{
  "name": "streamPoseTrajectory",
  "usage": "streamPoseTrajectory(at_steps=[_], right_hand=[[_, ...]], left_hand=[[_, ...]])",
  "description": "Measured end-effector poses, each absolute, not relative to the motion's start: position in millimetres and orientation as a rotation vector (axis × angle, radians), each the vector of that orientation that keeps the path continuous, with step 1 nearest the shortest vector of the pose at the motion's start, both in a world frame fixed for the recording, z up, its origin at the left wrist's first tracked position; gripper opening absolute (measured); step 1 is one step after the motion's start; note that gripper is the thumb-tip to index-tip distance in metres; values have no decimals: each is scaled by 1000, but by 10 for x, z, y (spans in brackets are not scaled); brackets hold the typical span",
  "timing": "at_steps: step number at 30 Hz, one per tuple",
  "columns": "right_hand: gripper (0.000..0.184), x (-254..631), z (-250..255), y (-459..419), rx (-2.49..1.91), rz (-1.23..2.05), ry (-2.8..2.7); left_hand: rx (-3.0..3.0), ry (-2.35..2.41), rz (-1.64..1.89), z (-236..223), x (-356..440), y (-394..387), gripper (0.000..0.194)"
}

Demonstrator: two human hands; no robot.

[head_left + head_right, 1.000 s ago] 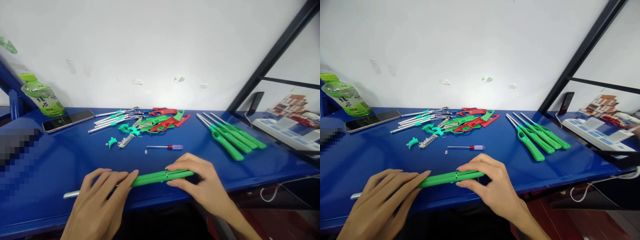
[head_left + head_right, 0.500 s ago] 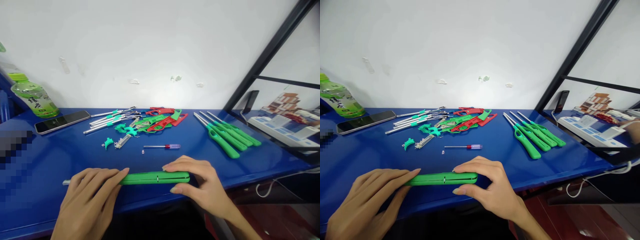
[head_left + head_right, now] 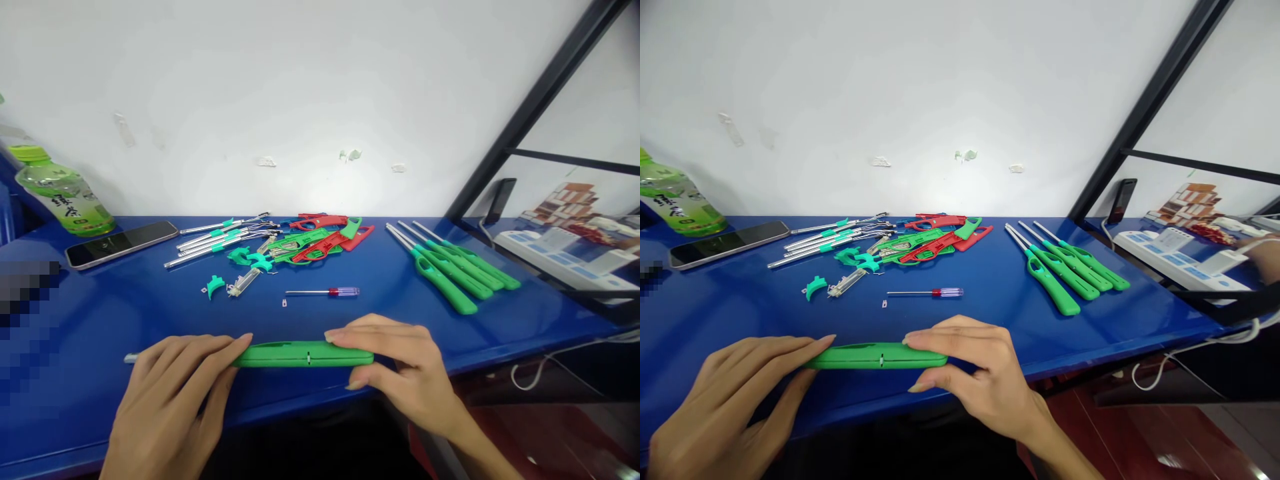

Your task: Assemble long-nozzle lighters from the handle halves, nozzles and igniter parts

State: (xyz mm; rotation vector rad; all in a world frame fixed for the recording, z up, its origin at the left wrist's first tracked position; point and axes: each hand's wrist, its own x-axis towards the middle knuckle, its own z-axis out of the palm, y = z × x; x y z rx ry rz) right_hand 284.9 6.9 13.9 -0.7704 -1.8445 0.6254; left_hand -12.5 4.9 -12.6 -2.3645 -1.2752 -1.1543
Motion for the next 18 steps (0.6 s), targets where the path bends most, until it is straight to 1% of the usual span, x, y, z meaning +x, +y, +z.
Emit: streamPoseTrajectory(at_steps=[10, 16, 18], right_hand=[[25, 2830, 152, 68, -839, 597, -1825], [15, 2795, 178, 70, -1001, 590, -1796], [15, 2788, 179, 73, -1095, 575, -1774]], left_hand=[[-2372, -1257, -1152, -146, -138, 46, 37], [-2366, -1254, -1116, -155, -129, 51, 37], [-2402, -1265, -1084, -159, -135, 56, 34]])
